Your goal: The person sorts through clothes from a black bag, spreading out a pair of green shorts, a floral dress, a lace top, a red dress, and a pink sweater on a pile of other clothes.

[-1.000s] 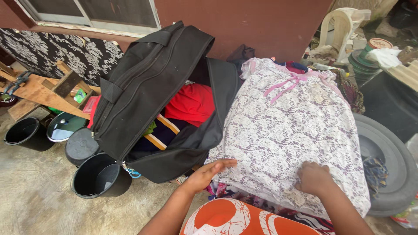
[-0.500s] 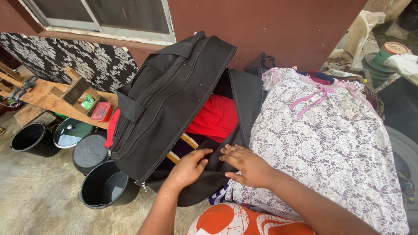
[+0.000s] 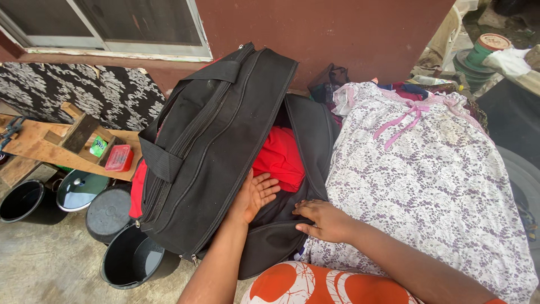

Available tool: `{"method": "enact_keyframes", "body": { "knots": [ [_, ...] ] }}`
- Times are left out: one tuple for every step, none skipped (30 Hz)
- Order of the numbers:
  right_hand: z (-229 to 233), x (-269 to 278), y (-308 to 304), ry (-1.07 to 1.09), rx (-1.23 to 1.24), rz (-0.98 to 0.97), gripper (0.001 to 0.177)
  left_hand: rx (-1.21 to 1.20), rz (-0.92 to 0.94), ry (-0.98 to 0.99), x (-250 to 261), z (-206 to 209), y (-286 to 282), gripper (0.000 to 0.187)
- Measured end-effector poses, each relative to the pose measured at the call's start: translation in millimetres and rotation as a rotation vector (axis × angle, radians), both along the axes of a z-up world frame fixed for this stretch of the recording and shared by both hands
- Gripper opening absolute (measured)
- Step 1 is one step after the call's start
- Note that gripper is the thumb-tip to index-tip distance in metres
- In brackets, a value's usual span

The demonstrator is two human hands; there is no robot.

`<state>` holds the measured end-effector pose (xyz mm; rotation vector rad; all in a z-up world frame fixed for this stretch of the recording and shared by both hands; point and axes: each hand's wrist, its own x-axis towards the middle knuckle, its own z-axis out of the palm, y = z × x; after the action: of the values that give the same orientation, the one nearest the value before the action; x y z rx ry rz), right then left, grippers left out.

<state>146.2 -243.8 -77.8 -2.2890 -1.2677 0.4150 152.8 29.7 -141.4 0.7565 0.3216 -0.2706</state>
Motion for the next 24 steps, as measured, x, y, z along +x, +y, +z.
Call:
{"method": "enact_keyframes", "body": {
  "knots": [
    [-0.5,0.3,0.4,0.003,-0.005,0.001,0.052,0.094,0.010,0.018,15.9,-10.2,-3.0,0.067],
    [-0.5,0.6,0.8,0.001,-0.005,-0.007,0.052,0.188,0.020,0.034,29.7,-23.0,-5.5,0.062],
    [-0.4,0.4,1.0,0.006,-0.018,-0.006,0.052,0.189,0.013,0.032,38.9,-38.9,-7.6,0.062],
    [-0.2,-0.1,0.1,0.012,-0.031,-0.005,0.052,0.207,0.065,-0.001,44.8,-57.1,-10.6,0.049],
    [0.0,-1.6,-1.1,0.011,-0.030,-0.011,0.052,0.225,0.118,-0.034,49.0,-75.5,-12.8,0.037],
    [0.4,-2.4,-1.7,0.023,-0.021,-0.004,0.053,0.225,0.111,-0.041,48.3,-93.5,-14.0,0.037],
    [1.3,-1.8,-2.6,0.034,-0.012,0.004,0.054,0.131,0.280,-0.176,42.8,-108.6,-14.7,0.031],
    [2.2,-0.9,-3.8,0.033,-0.009,-0.008,0.054,0.036,0.443,-0.306,42.0,-116.2,-12.6,0.033],
    [2.8,0.4,-5.0,0.048,-0.023,-0.012,0.056,0.037,0.431,-0.307,43.0,-115.8,-2.8,0.033],
    [2.0,-2.8,-6.9,0.071,-0.042,-0.011,0.057,0.043,0.450,-0.286,35.6,-112.1,5.4,0.036],
    [0.6,-5.2,-8.0,0.078,-0.042,-0.016,0.057,0.053,0.498,-0.268,27.3,-104.1,10.7,0.039],
    [-0.8,-4.0,-8.1,0.045,-0.021,-0.006,0.057,0.090,0.541,-0.249,19.9,-92.6,15.0,0.043],
    [-1.9,-4.3,-8.4,0.012,0.000,0.005,0.057,0.129,0.579,-0.228,10.1,-79.6,16.4,0.046],
    [-1.0,-2.0,-8.4,0.004,0.001,0.004,0.057,0.169,0.623,-0.215,6.1,-63.5,16.9,0.049],
    [0.1,-1.2,-8.3,0.043,-0.021,-0.009,0.057,0.214,0.645,-0.205,2.9,-47.4,15.5,0.052],
    [0.0,-4.5,-8.6,0.092,-0.043,-0.020,0.057,0.261,0.657,-0.182,-7.4,-34.3,11.6,0.056],
    [0.1,-7.0,-9.2,0.095,-0.044,-0.018,0.057,0.314,0.662,-0.161,-16.2,-22.7,6.2,0.059],
    [0.5,-5.8,-9.4,0.087,-0.049,-0.017,0.057,0.384,0.641,-0.143,-21.2,-12.4,2.2,0.062],
    [0.8,-4.1,-8.9,0.078,-0.053,-0.017,0.056,0.447,0.610,-0.119,-25.1,-4.2,-2.5,0.066],
    [1.4,-4.2,-9.6,0.078,-0.055,-0.015,0.056,0.511,0.579,-0.087,-29.8,2.0,-7.7,0.069],
    [1.7,-3.9,-10.2,0.075,-0.041,-0.020,0.057,0.480,0.519,-0.102,-31.6,6.8,-10.2,0.073],
    [0.7,-3.1,-10.7,0.072,-0.029,-0.023,0.058,0.398,0.472,-0.141,-32.5,8.7,-11.0,0.076],
    [-0.4,-2.0,-11.1,0.072,-0.033,-0.020,0.058,0.262,0.375,-0.194,-33.3,9.4,-10.0,0.076],
    [-1.1,-2.6,-11.0,0.093,-0.049,-0.035,0.058,0.261,0.379,-0.191,-31.8,10.7,-9.7,0.076]
  ]
}}
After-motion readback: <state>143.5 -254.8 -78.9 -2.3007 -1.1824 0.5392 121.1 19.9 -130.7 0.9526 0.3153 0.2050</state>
